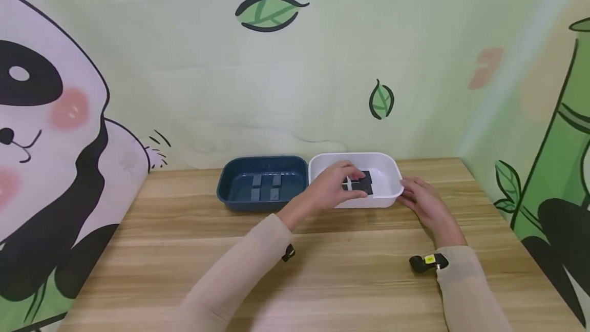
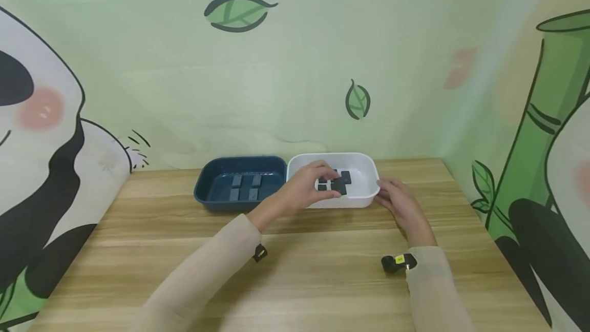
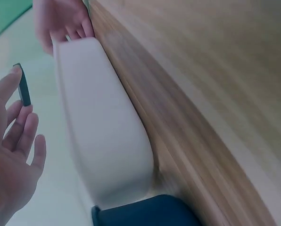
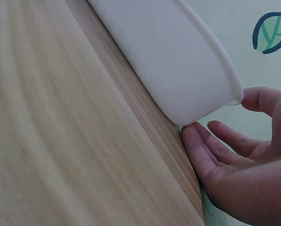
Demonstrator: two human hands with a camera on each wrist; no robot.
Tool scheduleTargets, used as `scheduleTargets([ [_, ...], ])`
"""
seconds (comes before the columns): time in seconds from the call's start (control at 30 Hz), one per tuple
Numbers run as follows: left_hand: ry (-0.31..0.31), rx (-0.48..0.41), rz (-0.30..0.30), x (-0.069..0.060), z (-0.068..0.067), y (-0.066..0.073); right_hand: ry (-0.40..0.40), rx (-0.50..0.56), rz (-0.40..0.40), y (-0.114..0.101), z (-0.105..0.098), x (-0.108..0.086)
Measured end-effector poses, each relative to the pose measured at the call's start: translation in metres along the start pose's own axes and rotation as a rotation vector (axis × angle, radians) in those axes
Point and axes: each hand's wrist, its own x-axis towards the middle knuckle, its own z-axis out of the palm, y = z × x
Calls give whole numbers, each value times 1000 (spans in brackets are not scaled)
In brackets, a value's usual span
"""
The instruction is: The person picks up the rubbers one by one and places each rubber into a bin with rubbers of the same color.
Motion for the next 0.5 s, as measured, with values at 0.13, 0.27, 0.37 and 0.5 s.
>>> scheduleTargets([
  [0.13, 16, -8, -73, 20, 7, -13, -2, -1, -5, 0, -2, 0],
  [0.27, 2, 9, -152, 34, 17, -22, -2, 14, -5, 1, -3, 0],
  [0.37, -24, 24, -183, 43, 24, -26, 5, 17, -1, 1, -2, 0],
  [0.5, -83, 55, -194, 51, 31, -28, 12, 18, 2, 0, -1, 1],
])
